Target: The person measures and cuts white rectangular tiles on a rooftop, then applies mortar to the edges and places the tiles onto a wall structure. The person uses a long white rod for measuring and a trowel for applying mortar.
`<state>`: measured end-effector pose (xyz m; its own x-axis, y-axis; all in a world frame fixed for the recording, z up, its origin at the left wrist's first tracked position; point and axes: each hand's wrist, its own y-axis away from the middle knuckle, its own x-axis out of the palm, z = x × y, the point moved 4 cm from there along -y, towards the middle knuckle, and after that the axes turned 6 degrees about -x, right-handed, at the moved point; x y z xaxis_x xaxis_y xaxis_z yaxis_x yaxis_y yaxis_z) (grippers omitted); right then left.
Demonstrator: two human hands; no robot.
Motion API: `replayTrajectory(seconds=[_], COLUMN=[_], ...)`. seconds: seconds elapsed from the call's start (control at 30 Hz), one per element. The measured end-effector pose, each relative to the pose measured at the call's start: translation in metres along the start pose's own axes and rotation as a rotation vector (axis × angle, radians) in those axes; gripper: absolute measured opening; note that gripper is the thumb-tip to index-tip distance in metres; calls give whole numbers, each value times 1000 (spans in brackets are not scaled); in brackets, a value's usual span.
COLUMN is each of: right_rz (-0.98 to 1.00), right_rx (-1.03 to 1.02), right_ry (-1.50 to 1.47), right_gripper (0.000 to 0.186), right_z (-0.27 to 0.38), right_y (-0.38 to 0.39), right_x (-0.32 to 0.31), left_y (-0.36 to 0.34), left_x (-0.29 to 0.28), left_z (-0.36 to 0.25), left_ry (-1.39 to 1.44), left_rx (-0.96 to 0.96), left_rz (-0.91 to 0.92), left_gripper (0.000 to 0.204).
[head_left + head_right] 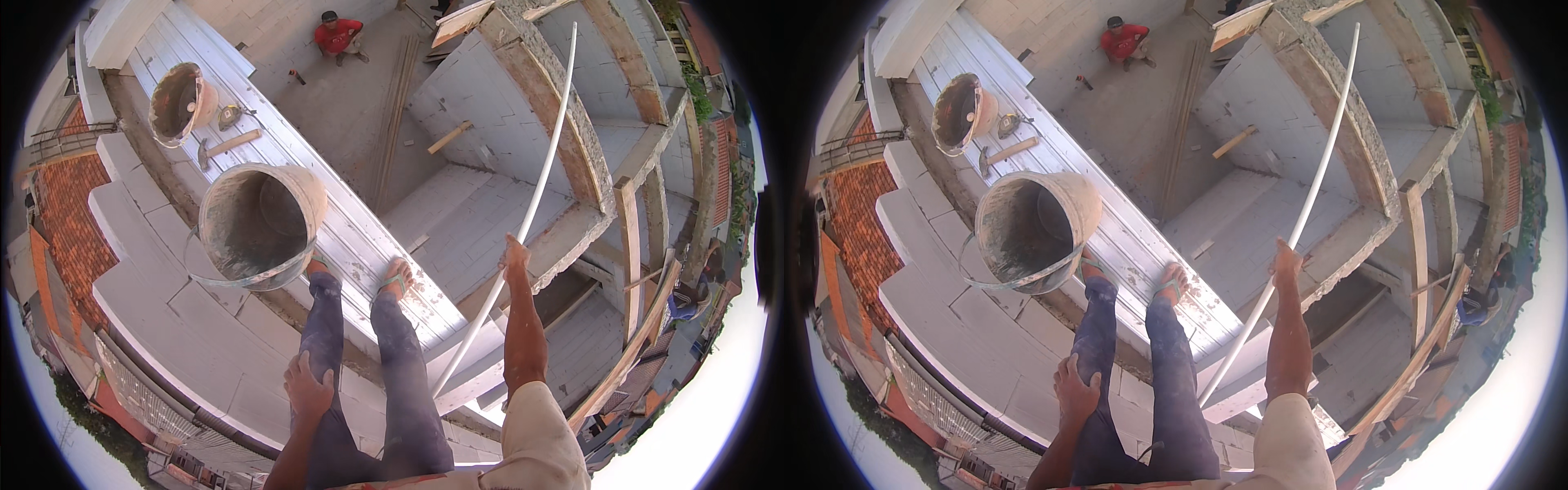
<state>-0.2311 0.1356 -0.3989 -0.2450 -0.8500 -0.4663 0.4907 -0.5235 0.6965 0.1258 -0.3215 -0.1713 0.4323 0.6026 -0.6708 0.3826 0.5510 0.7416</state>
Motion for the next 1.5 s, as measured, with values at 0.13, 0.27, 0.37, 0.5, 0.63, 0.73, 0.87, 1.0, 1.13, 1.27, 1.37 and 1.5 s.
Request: replayTrajectory(seconds=[0.13,0.27,0.37,0.5,0.63,0.73,0.87,1.0,1.13,1.27,1.37,1.5], right_rz=[-41,-42,-93,21,134,126,229,310,534,772,810,787], right_rx=[22,13,-58,-296,-370,-372,-44,5,-55,-396,-699,-883], right_ry=[40,45,133,354,614,759,706,615,694,923,849,844], right_gripper=[38,37,31,22,28,35,59,66,61,49,46,42], right_z=[-41,-77,-101,-126,-155,-176,-192,-191,-152,-83,-8,118], right_y=[-37,-75,-103,-146,-189,-212,-238,-172,-73,42,137,307], right_x=[43,75,85,103,117,133,113,143,167,191,213,277], left_y=[-10,-17,-23,-25,-30,-31,-35,-27,-13,-6,-9,0], left_x=[6,4,3,5,-2,-7,-12,-21,-23,-8,-23,-65], left_z=[0,-3,-1,-1,-6,-8,7,13,36,96,174,282], left_ry=[6,12,15,40,40,51,112,172,392,904,642,399], left_rx=[-6,-12,-5,-7,-24,-78,-101,-129,-162,-309,-412,-750], left_rz=[-30,-32,-20,-41,-24,-11,10,2,-21,-151,-440,-760], left_gripper=[73,71,70,69,68,67,71,71,67,64,76,106])
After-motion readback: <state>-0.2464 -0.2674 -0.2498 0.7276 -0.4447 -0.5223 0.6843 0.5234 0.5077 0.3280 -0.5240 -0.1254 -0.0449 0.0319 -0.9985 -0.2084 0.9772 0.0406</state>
